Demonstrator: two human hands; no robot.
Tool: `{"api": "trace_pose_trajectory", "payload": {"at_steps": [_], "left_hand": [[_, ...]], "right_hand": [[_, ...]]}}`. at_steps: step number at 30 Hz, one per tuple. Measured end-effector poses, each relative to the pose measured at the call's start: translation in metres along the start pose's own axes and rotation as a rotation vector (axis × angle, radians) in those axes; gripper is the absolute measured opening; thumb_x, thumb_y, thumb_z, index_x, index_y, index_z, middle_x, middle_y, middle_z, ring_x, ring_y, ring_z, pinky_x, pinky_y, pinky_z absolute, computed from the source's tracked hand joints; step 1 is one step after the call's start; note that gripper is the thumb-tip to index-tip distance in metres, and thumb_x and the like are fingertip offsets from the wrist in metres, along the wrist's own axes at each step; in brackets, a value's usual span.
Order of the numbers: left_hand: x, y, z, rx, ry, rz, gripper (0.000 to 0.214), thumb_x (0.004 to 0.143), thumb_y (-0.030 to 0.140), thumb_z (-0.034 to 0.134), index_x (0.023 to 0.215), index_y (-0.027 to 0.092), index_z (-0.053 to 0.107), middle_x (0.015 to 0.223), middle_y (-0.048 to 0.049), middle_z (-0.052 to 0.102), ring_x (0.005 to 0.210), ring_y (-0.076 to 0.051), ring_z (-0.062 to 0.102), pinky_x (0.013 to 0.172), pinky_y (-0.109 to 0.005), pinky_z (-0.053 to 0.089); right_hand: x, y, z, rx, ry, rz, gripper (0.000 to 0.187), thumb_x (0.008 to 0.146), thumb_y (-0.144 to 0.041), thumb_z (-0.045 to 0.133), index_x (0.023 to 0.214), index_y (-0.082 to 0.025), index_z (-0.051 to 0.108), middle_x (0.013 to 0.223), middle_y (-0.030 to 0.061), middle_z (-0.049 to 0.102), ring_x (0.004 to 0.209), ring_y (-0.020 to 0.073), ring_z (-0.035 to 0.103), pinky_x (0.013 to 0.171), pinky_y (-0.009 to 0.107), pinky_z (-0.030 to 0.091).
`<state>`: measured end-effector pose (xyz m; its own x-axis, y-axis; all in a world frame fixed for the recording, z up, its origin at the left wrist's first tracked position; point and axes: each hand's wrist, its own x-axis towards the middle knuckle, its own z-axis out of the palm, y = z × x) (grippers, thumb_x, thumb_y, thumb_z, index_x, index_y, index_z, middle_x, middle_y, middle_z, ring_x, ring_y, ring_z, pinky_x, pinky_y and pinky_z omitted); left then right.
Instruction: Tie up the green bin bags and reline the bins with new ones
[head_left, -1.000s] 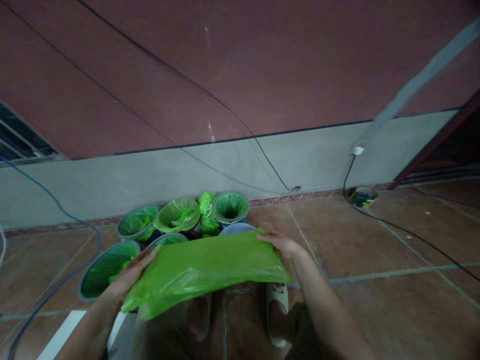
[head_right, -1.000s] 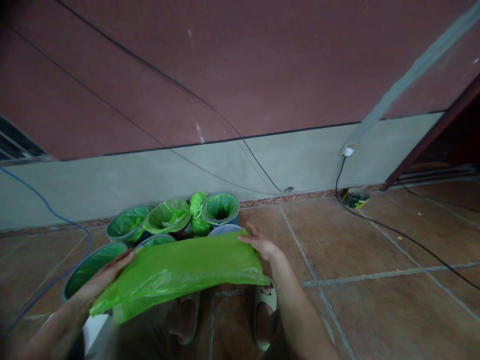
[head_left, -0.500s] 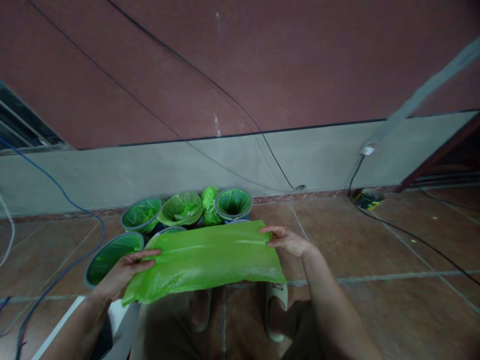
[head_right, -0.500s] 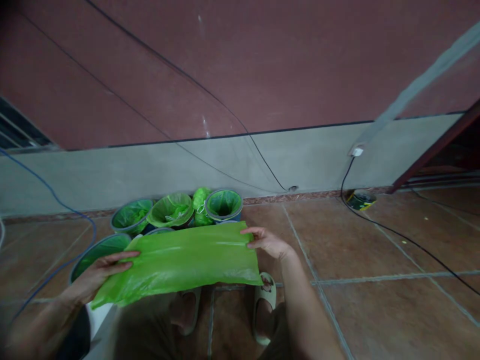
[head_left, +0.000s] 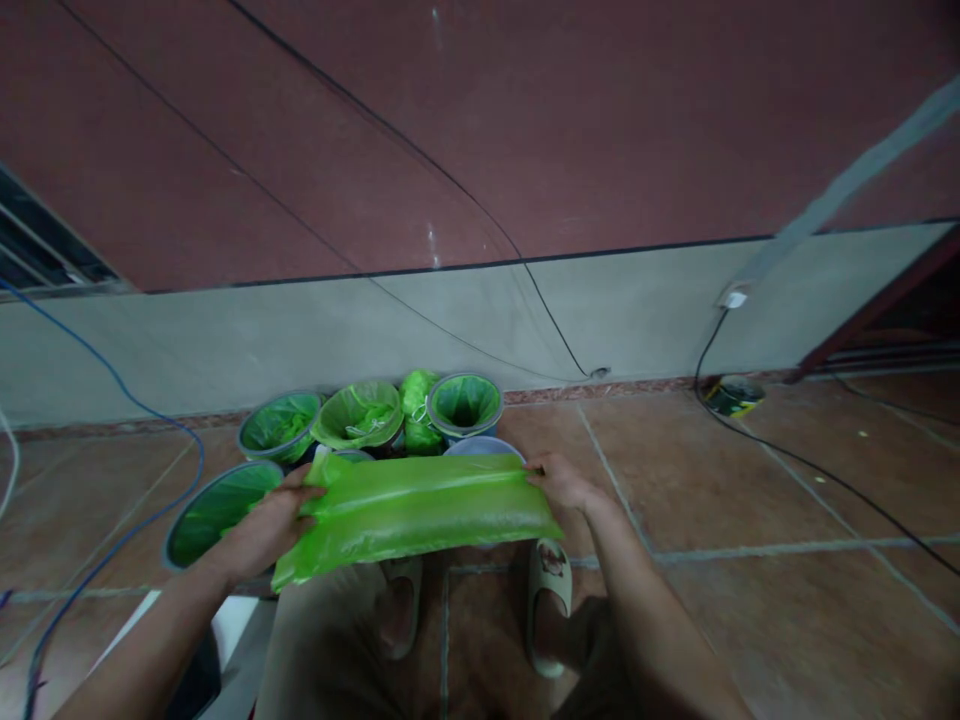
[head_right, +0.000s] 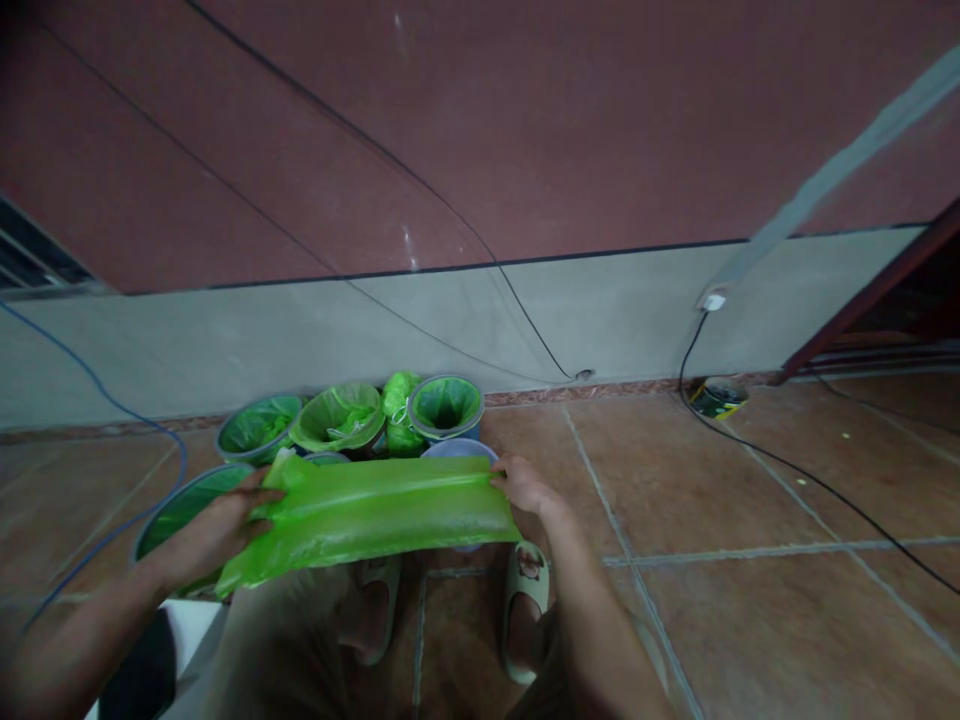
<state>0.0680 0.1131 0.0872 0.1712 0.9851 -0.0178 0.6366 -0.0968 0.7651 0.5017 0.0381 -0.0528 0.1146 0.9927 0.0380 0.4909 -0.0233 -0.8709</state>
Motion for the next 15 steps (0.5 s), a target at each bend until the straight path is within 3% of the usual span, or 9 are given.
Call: {"api": "trace_pose_trajectory", "payload": {"at_steps": [4,8,10,12,15], "left_hand": [[0.005,-0.011,0.003,0.263,-0.040,0.073,0.013,0.057,0.023,0.069,0.070,0.021,0.068,0.129,-0.0127,0.060,0.116,-0.039,0.057,0.110,-0.048,0.035],[0.007,-0.017,-0.005,0.478,-0.057,0.223,0.028,0.073,0.045,0.055,0.075,0.019,0.065,0.133,-0.0141,0.057,0.121,-0.035,0.054,0.110,-0.049,0.035],[0.005,-0.018,-0.008,0.406,-0.062,0.209,0.038,0.074,0.055,0.054,0.077,0.019,0.064,0.122,-0.0130,0.063,0.115,-0.033,0.057,0.102,-0.046,0.044],[0.002,-0.018,-0.008,0.234,-0.077,0.088,0.045,0.075,0.061,0.053,0.086,0.019,0.062,0.098,-0.0085,0.070,0.093,-0.027,0.065,0.082,-0.039,0.054],[-0.002,-0.017,-0.002,0.099,-0.016,-0.032,0.045,0.076,0.061,0.053,0.092,0.019,0.058,0.071,0.0001,0.065,0.068,-0.020,0.062,0.063,-0.030,0.054]], "right_hand": [[0.002,-0.010,-0.005,-0.109,-0.008,-0.059,0.021,0.078,-0.028,0.056,0.064,-0.019,0.069,0.071,0.0029,0.067,0.067,0.0156,0.056,0.067,0.027,0.041],[0.007,-0.013,-0.007,0.069,0.107,-0.059,0.024,0.078,-0.038,0.056,0.073,-0.018,0.066,0.079,0.0035,0.065,0.075,0.0162,0.057,0.072,0.028,0.042],[0.008,-0.015,-0.004,0.304,0.127,0.026,0.031,0.077,-0.047,0.056,0.077,-0.018,0.064,0.074,0.0018,0.063,0.067,0.0151,0.056,0.066,0.028,0.043],[0.007,-0.018,0.000,0.535,0.132,0.108,0.035,0.074,-0.053,0.058,0.077,-0.018,0.060,0.066,0.0000,0.060,0.058,0.0138,0.053,0.060,0.027,0.043],[0.007,-0.021,0.008,0.702,0.195,0.136,0.029,0.069,-0.046,0.061,0.076,-0.019,0.058,0.064,0.0003,0.061,0.056,0.0142,0.054,0.057,0.026,0.044]]}}
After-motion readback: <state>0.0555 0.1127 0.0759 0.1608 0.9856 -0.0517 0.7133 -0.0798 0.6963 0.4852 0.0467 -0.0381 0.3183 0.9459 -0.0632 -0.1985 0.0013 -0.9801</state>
